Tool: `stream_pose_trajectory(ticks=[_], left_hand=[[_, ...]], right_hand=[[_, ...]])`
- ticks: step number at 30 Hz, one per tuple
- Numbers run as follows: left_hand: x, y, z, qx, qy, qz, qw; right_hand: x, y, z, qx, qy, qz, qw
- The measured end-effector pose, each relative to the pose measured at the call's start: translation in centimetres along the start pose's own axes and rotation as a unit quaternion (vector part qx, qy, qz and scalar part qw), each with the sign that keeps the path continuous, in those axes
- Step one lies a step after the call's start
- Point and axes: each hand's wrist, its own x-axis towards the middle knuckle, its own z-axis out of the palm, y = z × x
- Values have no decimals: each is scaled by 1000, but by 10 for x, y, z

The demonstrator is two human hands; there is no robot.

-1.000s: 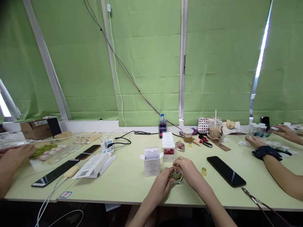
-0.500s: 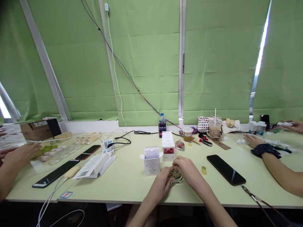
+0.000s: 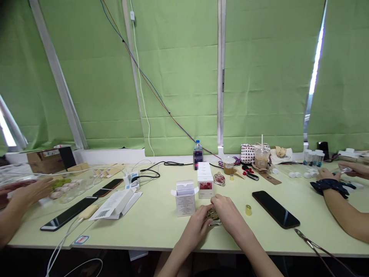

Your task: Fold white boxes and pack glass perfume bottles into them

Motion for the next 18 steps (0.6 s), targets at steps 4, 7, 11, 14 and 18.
stream_pose_trajectory(ticks=[4, 7, 11, 14, 18], left_hand=[[0, -1, 0, -3, 0, 0, 1000], [0, -1, 1, -4, -3, -1, 1000], [-1, -2, 1, -5, -4, 1, 1000], [-1, -3, 2, -2, -3, 1, 1000], [-1, -2, 1, 4, -5, 0, 1000]], right_hand=[[0, 1, -8, 26, -18, -11, 999], [-1, 4, -17, 49, -28, -16, 998], [-4, 9, -25, 69, -16, -2, 997], [-5, 10, -27, 86, -12, -16, 996], [-5, 4, -26, 94, -16, -38, 995]])
